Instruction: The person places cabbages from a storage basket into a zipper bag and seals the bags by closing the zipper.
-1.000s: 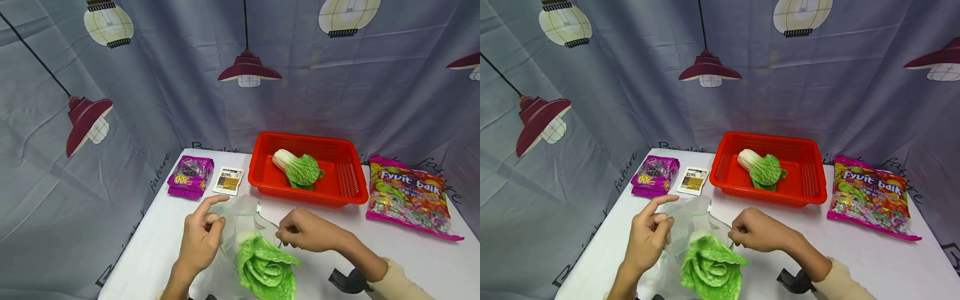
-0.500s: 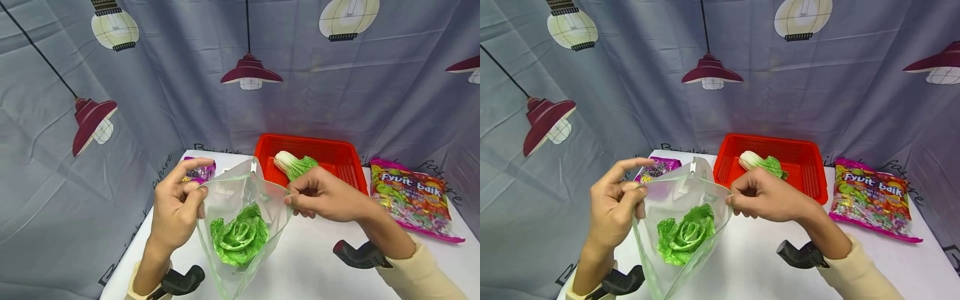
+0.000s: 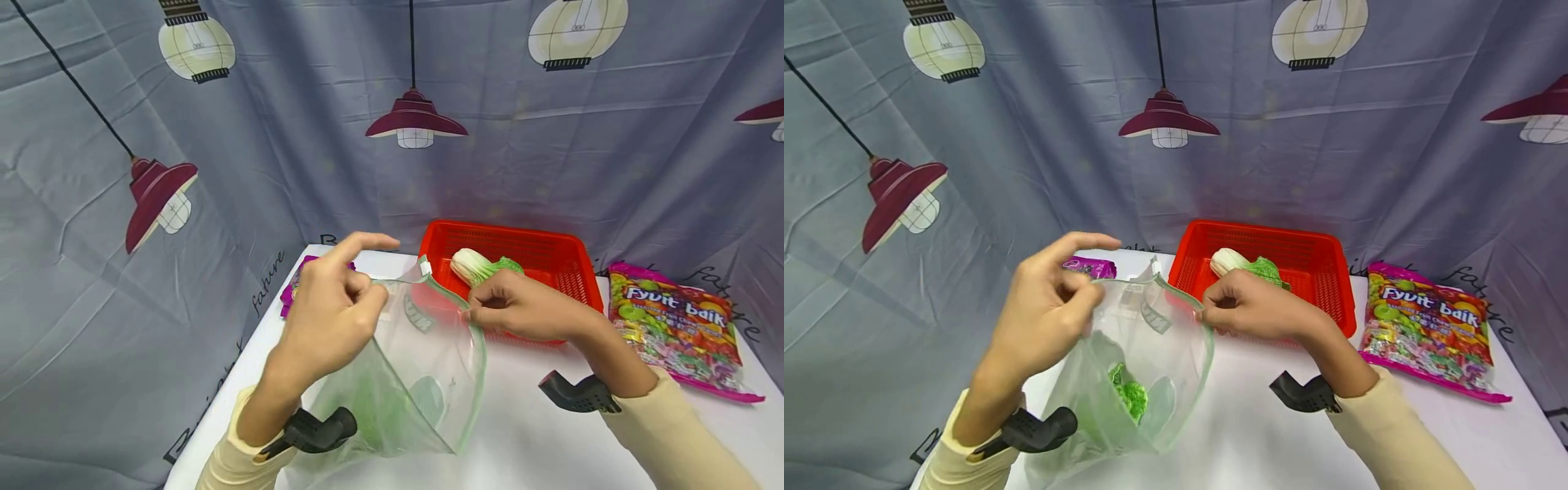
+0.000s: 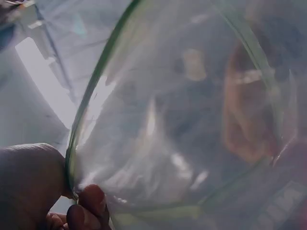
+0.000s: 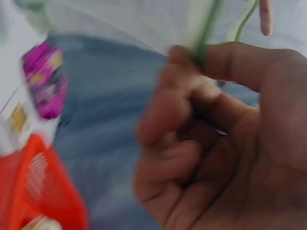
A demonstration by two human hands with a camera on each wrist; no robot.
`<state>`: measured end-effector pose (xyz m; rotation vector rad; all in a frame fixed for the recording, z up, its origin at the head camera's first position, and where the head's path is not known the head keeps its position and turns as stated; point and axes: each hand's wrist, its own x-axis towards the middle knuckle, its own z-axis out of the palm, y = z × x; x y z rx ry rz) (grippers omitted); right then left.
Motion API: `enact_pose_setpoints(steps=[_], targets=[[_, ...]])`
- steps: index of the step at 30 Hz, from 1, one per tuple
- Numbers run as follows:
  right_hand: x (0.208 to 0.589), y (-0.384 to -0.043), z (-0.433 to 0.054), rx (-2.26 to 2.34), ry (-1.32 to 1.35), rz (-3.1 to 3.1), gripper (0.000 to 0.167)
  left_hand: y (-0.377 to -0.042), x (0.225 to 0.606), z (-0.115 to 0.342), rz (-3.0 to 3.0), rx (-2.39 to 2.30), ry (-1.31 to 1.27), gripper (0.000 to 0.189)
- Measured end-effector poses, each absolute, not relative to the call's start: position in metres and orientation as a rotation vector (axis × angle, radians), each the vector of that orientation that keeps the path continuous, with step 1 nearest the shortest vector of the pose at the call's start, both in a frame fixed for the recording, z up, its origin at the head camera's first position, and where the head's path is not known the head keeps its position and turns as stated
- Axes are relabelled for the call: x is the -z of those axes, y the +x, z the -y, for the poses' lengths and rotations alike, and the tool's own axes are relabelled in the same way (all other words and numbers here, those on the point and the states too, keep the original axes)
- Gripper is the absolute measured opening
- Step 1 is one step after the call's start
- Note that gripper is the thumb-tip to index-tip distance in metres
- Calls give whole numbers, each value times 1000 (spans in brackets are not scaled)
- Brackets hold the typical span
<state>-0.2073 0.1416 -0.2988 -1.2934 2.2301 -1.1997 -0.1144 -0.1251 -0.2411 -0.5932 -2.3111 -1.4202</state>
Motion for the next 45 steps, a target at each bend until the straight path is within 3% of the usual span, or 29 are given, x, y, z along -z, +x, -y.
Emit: enact_pose_setpoints(steps=[6,12,15,21,25,31,41,45], targets=[[341,-246,-159,1014,-993,-2224,15,-149,291,102,2563,1396,-533,43],[385,-297,-166,1113,-714,-2621,15,-159,318,86,2555,1415,-605,41],[405,-315,-167,922,-566,-2916,28,-158,323,80,2566,1423,-633,40],[419,-340,-167,614,-317,-2948,83,-153,328,77,2611,1435,-659,40],[417,-351,-171,491,-270,-2863,93,-150,332,77,2612,1447,-676,42],[422,-355,-177,446,-288,-2777,89,-148,337,75,2615,1437,-706,43],[424,-359,-173,485,-348,-2869,60,-150,340,78,2645,1397,-684,42],[414,-359,-172,524,-373,-2923,57,-152,341,80,2629,1420,-676,42]])
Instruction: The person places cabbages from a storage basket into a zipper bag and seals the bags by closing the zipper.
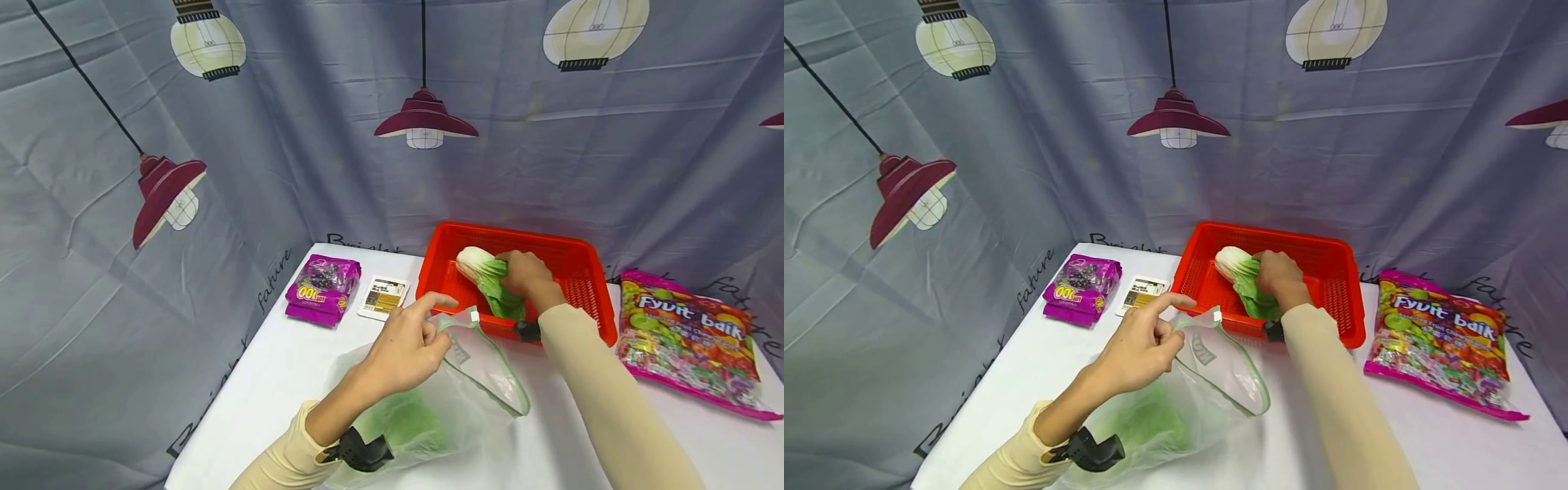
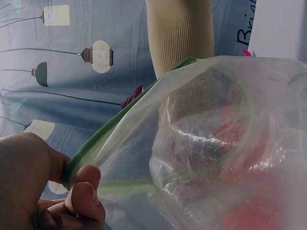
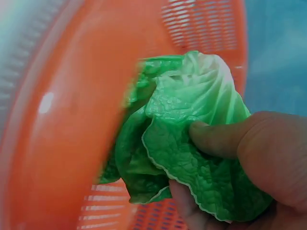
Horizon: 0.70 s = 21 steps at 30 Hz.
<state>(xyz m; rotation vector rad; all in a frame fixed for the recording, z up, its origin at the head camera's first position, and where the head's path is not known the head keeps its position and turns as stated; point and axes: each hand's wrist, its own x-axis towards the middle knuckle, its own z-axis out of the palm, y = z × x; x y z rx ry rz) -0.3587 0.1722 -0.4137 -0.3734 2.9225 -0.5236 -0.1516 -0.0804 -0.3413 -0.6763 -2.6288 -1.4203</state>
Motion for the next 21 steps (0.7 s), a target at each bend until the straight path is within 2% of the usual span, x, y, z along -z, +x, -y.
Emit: enact_pose_setpoints(steps=[10,16,21], targets=[[363,-321,-196,809,-612,-3061,56,-158,340,86,2596,1478,-675,41],[331,-270,-215,973,-745,-3116,56,-160,338,90,2569,1513,-649,42],[309,-225,-222,891,-937,-3055,62,-161,339,93,2522,1516,-648,42]])
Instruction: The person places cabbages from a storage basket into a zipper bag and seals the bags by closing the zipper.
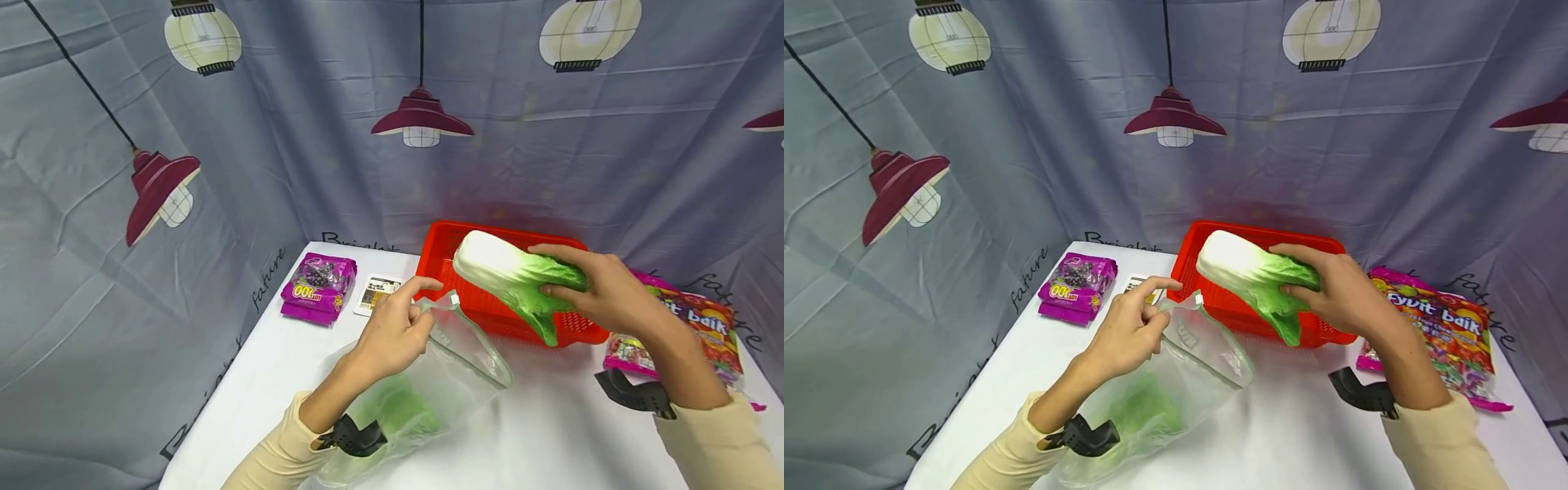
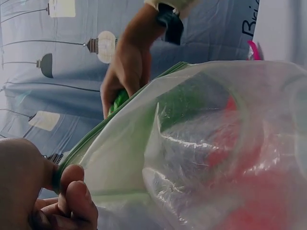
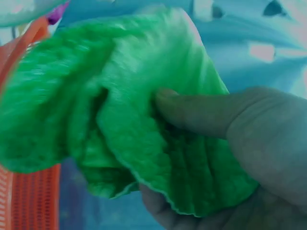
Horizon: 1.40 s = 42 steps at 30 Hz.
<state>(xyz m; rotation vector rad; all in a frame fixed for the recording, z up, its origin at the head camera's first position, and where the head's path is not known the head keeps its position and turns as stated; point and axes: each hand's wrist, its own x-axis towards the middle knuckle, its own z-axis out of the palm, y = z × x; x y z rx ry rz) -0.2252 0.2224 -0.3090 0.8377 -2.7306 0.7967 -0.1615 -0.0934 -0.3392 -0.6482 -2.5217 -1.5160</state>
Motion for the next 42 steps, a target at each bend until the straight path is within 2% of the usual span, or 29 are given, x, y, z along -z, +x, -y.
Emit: enact_pose_setpoints(steps=[9,22,29,36,42], targets=[[290,-182,-224,-760,1111,2770,66,-164,339,94,2436,1514,-679,44],[299,-167,-177,-599,1230,2787,58,-153,331,87,2458,1424,-792,44],[302,-151,-158,-431,1197,2751,60,-148,328,83,2448,1399,-852,42],[329,-147,-132,-575,1344,2373,44,-142,328,72,2364,1371,-1013,36],[355,-145,-129,-775,1422,2329,44,-138,324,75,2331,1433,-975,38]])
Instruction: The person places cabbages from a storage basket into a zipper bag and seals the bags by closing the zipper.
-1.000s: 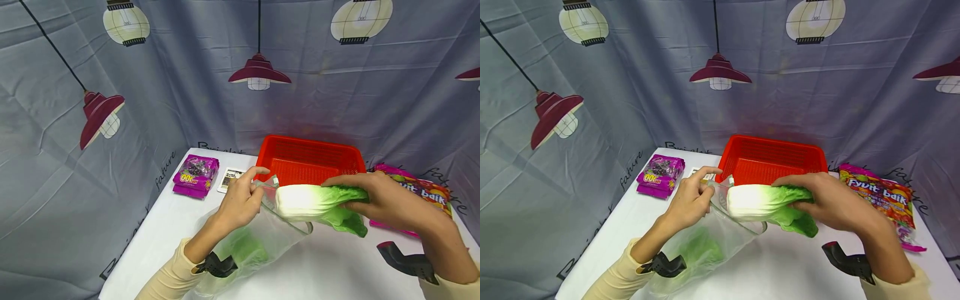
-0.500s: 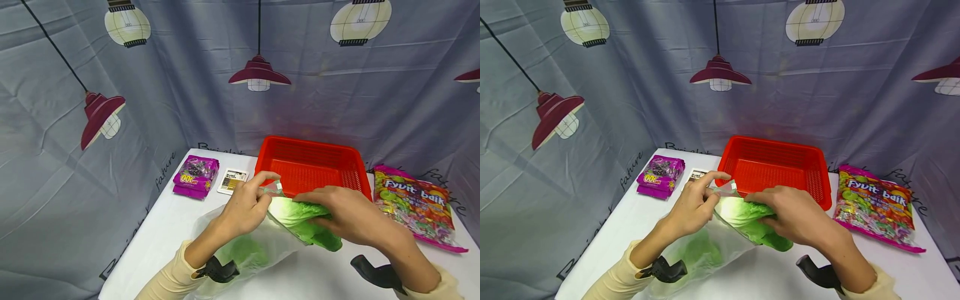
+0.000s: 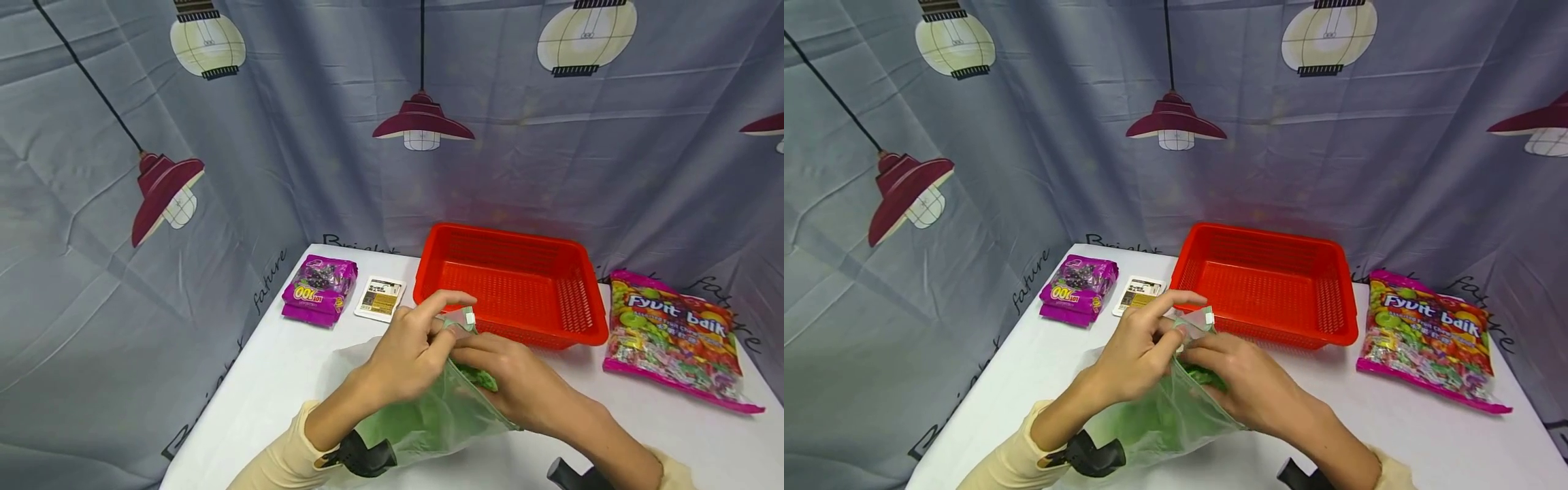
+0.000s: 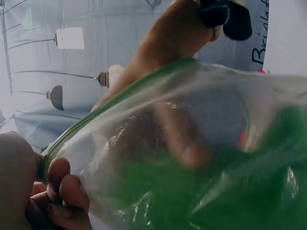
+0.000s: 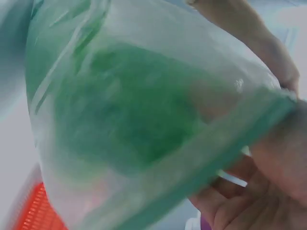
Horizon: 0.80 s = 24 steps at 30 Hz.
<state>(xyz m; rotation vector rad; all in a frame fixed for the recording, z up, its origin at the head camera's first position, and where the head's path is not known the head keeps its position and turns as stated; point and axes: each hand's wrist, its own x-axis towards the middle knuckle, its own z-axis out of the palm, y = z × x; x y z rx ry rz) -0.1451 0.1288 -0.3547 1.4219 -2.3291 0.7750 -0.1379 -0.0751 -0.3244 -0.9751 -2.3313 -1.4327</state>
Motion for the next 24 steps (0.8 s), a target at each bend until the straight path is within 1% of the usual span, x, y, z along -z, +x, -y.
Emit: enact_pose_setpoints(steps=[3,7,8,11,13,16,20,24], targets=[[357,-147,-140,-959,1406,2351,38,-138,324,81,2320,1478,-931,39],[361,-157,-162,-1192,1196,2457,25,-140,324,87,2269,1519,-894,41],[364,-160,-166,-1213,1139,2531,26,-140,324,89,2251,1520,-891,41],[378,-168,-174,-1150,1029,2788,10,-141,322,92,2213,1525,-884,42],[383,-170,-175,-1117,1018,2861,13,-140,319,95,2207,1527,-863,43],[374,-168,-174,-1181,1004,2777,29,-136,310,102,2196,1543,-787,45],[336,-161,-166,-1310,1053,2532,34,-124,287,115,2148,1581,-660,48],[292,-157,-162,-1322,1155,2346,41,-110,267,125,2133,1628,-593,48]])
